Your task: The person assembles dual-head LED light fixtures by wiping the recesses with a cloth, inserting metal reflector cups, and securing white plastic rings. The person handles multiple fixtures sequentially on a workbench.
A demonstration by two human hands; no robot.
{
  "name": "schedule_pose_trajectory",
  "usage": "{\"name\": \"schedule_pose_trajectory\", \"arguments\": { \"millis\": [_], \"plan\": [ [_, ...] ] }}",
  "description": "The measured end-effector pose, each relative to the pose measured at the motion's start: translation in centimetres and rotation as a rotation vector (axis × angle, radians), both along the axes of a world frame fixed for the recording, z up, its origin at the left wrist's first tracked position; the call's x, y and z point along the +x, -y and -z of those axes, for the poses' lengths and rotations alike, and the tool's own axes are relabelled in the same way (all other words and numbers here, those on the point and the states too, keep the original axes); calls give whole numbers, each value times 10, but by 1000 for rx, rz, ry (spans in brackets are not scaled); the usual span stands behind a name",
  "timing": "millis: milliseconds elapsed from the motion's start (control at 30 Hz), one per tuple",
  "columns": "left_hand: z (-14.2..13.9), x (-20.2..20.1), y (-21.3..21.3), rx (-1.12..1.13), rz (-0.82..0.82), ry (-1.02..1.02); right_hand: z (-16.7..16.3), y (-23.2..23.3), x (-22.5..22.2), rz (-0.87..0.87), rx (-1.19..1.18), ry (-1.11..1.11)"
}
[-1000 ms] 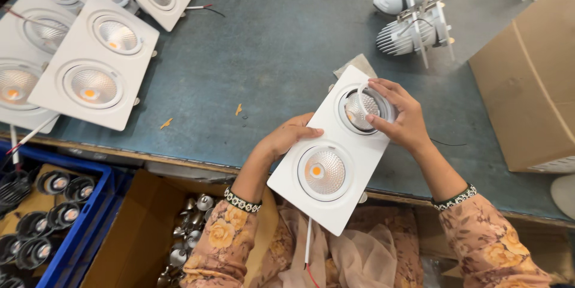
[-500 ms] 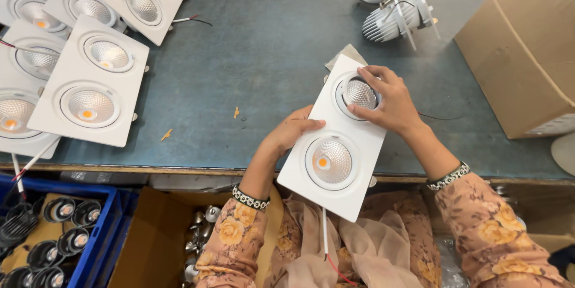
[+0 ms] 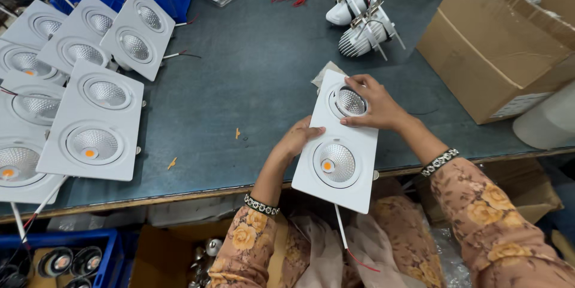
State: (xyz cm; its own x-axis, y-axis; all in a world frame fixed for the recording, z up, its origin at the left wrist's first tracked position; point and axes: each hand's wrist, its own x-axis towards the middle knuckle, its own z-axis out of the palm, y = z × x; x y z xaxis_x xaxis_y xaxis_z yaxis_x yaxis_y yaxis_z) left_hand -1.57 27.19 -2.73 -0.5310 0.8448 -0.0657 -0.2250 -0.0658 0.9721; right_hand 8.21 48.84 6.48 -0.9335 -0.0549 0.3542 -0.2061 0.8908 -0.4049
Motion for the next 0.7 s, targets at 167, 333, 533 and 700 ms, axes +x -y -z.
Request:
{"name": "schedule_pose_trajectory", "arguments": {
  "millis": [167,333,533,700],
  "plan": [
    [-1,2,-7,33,-32,37,-11,7,0,-58,-87,-43],
    [2,3,-10,141,-14,70,-13,1,-3,-28,-211,-13],
    [10,4,-11,55,-52,32,8,-13,-10,-96,-339,-90],
    [12,4,-6,2,-86,32,29,-24,-18,-112,-216,-142]
  ]
}}
